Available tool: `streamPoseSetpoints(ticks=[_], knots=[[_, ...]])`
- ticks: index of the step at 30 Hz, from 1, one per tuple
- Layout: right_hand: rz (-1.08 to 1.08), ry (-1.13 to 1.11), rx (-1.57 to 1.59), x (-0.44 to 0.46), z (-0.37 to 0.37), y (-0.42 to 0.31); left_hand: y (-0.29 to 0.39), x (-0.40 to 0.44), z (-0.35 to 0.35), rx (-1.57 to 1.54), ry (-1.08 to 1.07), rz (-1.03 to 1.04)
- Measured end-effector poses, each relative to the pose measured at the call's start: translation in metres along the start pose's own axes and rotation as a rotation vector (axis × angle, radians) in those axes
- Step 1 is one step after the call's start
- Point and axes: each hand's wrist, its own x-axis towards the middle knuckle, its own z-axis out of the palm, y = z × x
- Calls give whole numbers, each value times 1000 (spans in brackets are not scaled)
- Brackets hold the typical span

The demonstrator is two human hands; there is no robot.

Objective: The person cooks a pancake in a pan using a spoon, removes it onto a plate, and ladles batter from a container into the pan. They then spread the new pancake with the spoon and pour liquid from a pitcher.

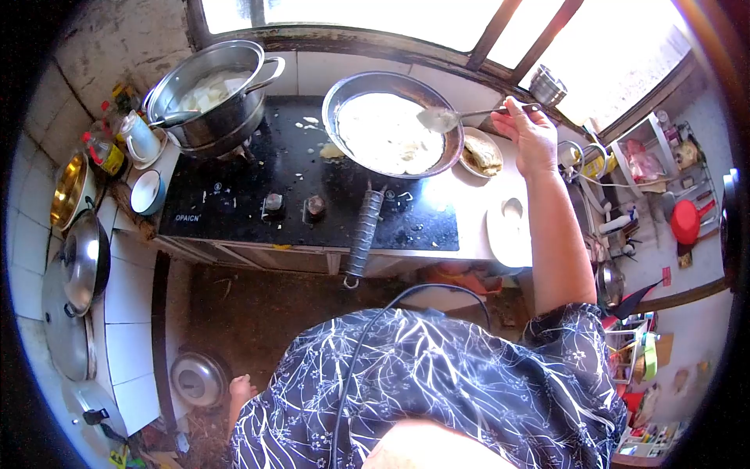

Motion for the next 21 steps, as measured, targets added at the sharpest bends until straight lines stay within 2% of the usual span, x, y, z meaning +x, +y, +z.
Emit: streamPoseSetpoints(ticks=[3,8,12,14,18,21], knots=[[-93,-11,-142,3,1,4,-22,26,4,52,30,55],[-403,-200,-585,-4,10,5,-33,27,2,78,-20,30],[-443,-365,-631,-14,18,4,-14,-4,6,44,11,4],[-669,-467,-863,-20,22,-2,-20,5,6,20,13,-4],[-827,-449,-986,-29,25,-4,-31,20,7,21,18,-2],[-867,-504,-1074,-25,26,3,-20,4,9,52,16,3]])
